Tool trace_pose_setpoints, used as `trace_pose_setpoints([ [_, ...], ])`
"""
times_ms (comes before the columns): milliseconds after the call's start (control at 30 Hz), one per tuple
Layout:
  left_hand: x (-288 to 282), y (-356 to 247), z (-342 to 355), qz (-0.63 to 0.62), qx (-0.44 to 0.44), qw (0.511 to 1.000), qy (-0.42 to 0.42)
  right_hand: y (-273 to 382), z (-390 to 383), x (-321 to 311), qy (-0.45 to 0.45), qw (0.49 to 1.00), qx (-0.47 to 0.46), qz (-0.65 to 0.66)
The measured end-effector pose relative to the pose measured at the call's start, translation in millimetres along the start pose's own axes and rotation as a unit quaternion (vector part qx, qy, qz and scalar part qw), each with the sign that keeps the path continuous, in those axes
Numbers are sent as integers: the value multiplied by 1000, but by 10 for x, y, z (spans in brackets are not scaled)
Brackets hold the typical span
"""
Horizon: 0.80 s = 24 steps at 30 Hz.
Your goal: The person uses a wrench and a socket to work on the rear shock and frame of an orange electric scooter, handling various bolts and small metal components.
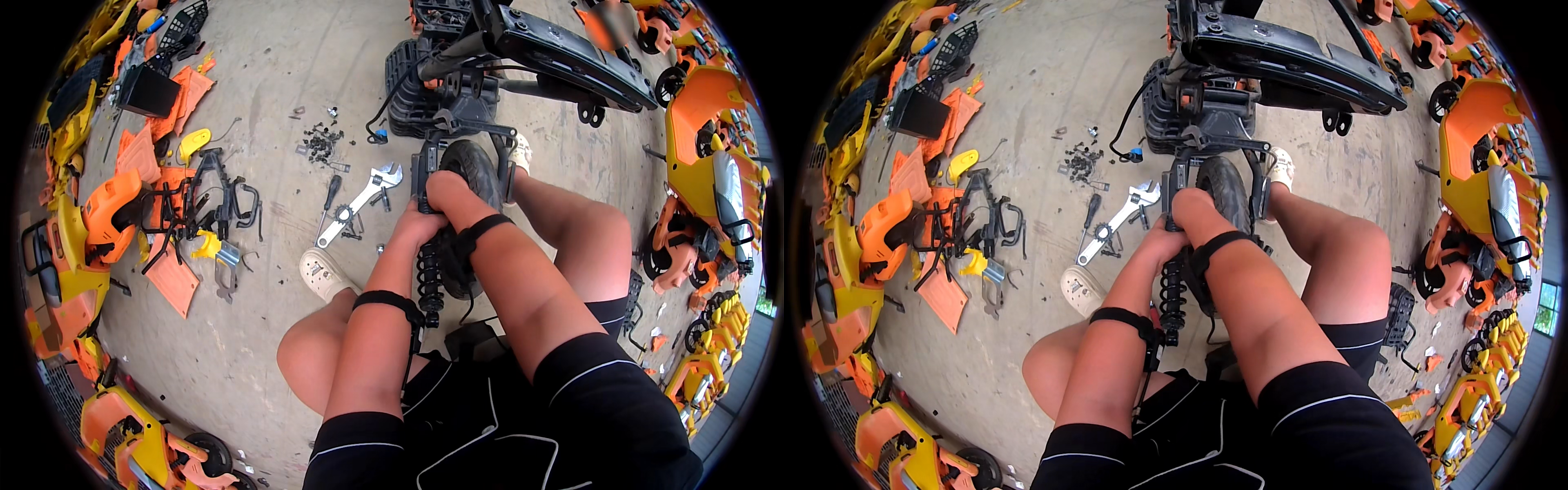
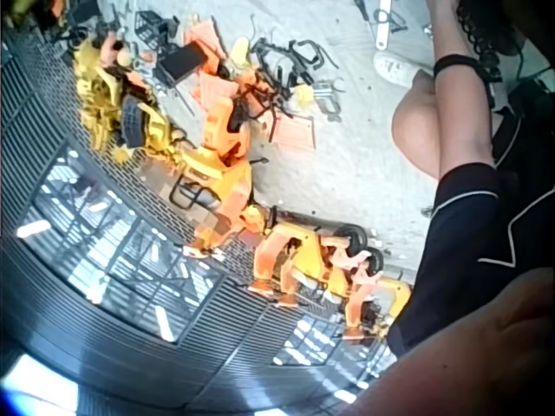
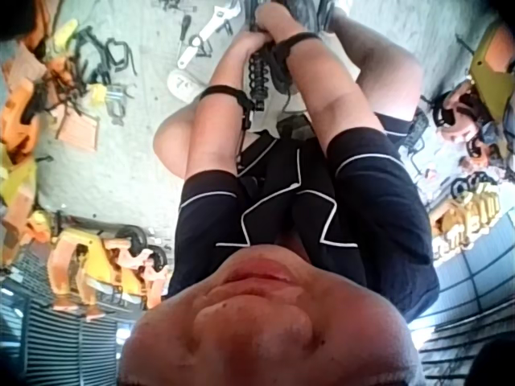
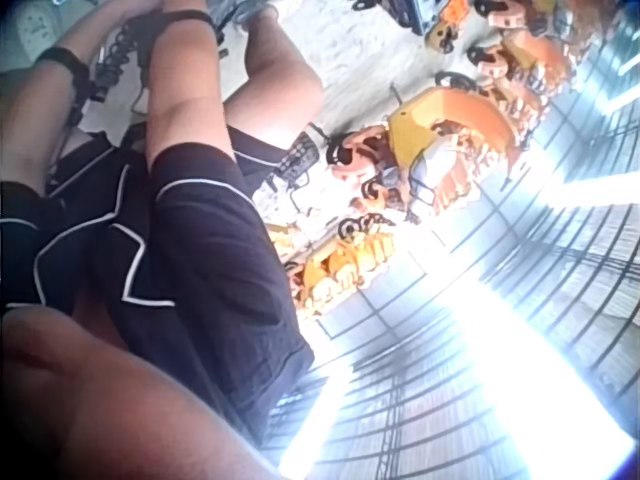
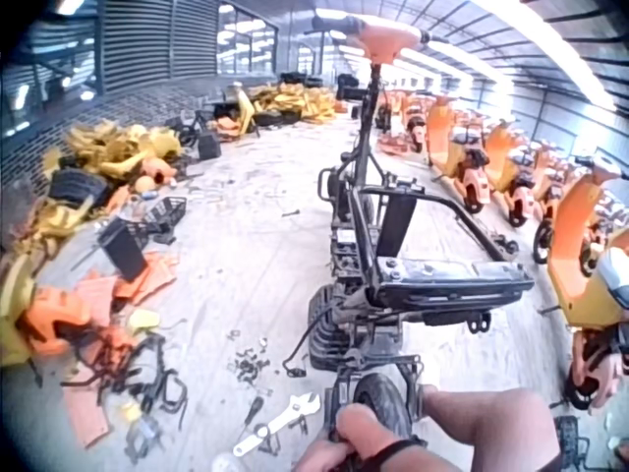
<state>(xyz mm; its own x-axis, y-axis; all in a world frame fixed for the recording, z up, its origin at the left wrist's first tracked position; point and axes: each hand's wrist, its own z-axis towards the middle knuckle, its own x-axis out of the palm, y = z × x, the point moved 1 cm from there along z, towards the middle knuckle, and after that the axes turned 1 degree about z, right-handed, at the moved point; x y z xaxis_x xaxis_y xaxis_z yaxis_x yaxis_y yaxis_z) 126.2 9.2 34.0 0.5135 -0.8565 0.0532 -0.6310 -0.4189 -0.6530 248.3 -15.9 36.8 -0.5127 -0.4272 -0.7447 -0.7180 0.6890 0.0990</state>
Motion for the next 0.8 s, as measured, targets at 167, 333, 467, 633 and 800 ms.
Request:
trace_pose_setpoints([
  [167, -25, 86, 78, 1, 3, 1000, 2, 20, -20, -50, 10, 1000, -14, -10],
  [333, -2, -21, -41, -2, 4, 1000, -11, 19, 7, -2, 14, 1000, 22, -2],
  [467, -5, 102, 90, 16, 15, 1000, -11, 16, 102, -17, 73, 996, -5, -53],
  [633, -23, 57, 36, 46, 9, 998, -29, 28, 24, 31, -2, 999, -21, -40],
  [800, -18, 73, 71, 9, -1, 1000, 7, 6, 109, 29, 57, 997, -20, -51],
])
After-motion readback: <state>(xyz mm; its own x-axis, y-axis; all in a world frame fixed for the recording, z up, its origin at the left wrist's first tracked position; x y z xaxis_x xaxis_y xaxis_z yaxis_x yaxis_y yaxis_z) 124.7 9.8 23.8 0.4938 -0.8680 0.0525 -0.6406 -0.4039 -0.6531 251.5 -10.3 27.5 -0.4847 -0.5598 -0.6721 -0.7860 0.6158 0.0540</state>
